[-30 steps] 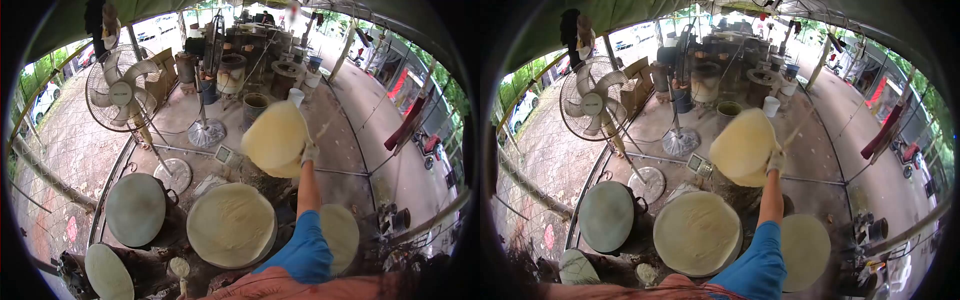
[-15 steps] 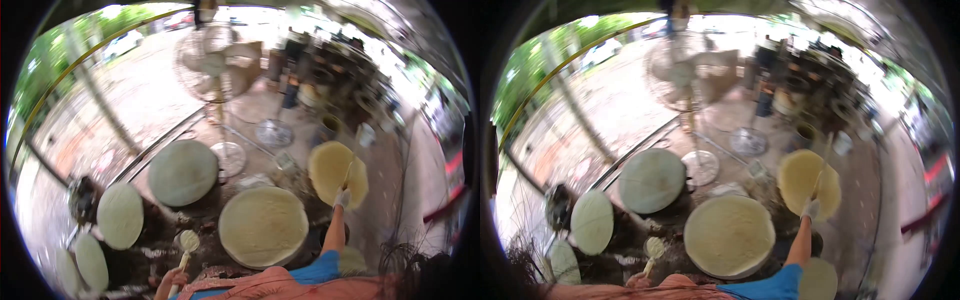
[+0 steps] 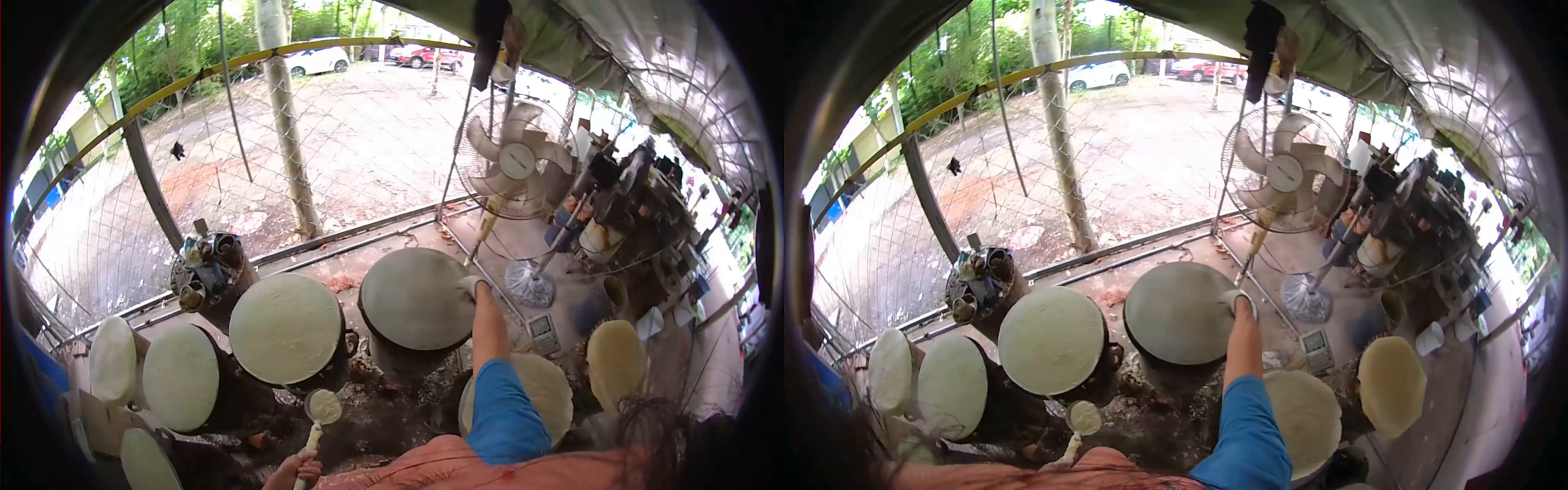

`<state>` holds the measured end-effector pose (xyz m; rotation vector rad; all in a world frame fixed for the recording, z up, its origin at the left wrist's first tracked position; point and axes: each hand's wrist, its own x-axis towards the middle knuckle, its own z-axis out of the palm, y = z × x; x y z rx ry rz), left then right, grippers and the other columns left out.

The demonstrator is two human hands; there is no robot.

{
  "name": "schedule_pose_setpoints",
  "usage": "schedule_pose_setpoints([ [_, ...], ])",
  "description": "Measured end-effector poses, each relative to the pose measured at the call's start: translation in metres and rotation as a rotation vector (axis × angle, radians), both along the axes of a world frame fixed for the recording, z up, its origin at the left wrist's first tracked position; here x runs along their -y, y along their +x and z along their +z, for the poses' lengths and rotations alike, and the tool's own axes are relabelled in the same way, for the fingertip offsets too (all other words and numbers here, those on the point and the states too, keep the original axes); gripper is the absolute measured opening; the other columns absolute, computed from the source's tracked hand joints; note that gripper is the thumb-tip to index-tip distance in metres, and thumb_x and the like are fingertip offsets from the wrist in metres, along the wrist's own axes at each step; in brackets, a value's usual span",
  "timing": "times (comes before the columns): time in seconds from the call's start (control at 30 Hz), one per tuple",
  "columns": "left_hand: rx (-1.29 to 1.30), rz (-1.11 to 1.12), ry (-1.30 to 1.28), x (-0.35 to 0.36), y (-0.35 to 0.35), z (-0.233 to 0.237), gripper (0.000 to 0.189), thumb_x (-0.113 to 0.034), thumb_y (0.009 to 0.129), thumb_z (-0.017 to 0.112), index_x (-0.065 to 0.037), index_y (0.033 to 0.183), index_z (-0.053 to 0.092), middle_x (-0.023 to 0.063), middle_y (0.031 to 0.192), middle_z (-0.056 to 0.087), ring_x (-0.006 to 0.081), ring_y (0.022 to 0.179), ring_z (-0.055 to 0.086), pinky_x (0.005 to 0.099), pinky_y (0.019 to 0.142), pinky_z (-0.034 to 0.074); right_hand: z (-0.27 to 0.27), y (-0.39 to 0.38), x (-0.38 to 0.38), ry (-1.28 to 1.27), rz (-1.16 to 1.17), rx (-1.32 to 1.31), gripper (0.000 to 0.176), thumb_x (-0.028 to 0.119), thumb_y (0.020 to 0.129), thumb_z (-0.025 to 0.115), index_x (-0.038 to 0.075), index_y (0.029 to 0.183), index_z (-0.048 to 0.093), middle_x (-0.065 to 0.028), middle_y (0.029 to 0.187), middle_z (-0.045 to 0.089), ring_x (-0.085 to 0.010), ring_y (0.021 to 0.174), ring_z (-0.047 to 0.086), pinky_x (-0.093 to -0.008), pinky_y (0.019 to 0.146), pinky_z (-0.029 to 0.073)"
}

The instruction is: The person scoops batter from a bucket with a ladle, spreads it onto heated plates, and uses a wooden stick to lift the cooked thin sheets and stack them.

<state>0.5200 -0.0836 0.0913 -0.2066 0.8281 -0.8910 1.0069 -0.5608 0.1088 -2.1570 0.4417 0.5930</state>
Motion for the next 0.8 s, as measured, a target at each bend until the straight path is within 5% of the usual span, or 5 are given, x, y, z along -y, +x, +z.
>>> schedule_pose_setpoints([
  [0.1, 0.005, 0.047, -0.044, 0.0, -0.03, -0.001, 0.032, -0.022, 0.087, 0.048, -0.011, 0.062, 0.033, -0.0027, 0.049, 0.028, 0.0068, 0.038, 0.03, 0.0196, 0.034, 0.027, 0.005, 0.0, 0.012, 0.079, -0.209, -0.031, 0.033, 0.035, 0.075, 0.063, 0.004, 0.085, 0.062, -0.0074, 0.058, 0.054, -0.018, 0.04, 0.044, -0.0349, 0.04, 0.036],
  [0.23, -0.031, 0.273, -0.18, 0.002, -0.076, -0.003, 0.033, -0.024, 0.087, 0.049, -0.011, 0.061, 0.033, -0.0027, 0.049, 0.027, 0.0067, 0.037, 0.03, 0.0199, 0.033, 0.026, 0.073, -0.073, -0.061, -0.107, 0.132, -0.022, 0.035, 0.034, 0.075, 0.063, 0.002, 0.089, 0.061, -0.0121, 0.066, 0.06, -0.0237, 0.049, 0.054, -0.0381, 0.048, 0.042],
  [0.4, 0.131, 0.628, -0.005, 0.045, -0.147, 0.006, 0.034, -0.025, 0.089, 0.048, -0.009, 0.062, 0.036, -0.0013, 0.048, 0.03, 0.0053, 0.035, 0.031, 0.0186, 0.029, 0.026, 0.033, -0.153, -0.166, -0.174, 0.453, 0.932, 0.036, 0.034, 0.076, 0.06, 0.0, 0.089, 0.062, -0.0175, 0.076, 0.061, -0.0303, 0.071, 0.06, -0.0371, 0.065, 0.046],
  [0.7, 0.248, 1.47, 0.252, 0.129, -0.328, 0.034, 0.023, -0.022, 0.09, 0.048, -0.02, 0.113, 0.047, -0.0008, 0.061, 0.031, 0.0041, 0.045, 0.031, 0.0142, 0.03, 0.026, -0.072, -0.331, -0.349, 0.273, 1.394, 0.321, 0.035, 0.025, 0.075, 0.062, -0.003, 0.095, 0.061, -0.0195, 0.077, 0.062, -0.0203, 0.071, 0.059, -0.03, 0.063, 0.043],
  [0.8, 0.595, 1.614, 0.384, 0.129, -0.411, 0.035, 0.036, -0.018, 0.089, 0.049, -0.023, 0.124, 0.04, -0.0005, 0.063, 0.034, 0.0043, 0.045, 0.031, 0.0143, 0.031, 0.028, -0.013, -0.443, -0.417, 0.49, 1.516, 0.279, 0.031, 0.023, 0.076, 0.061, 0.0, 0.097, 0.061, -0.0171, 0.079, 0.063, -0.0233, 0.072, 0.06, -0.0299, 0.067, 0.045],
])
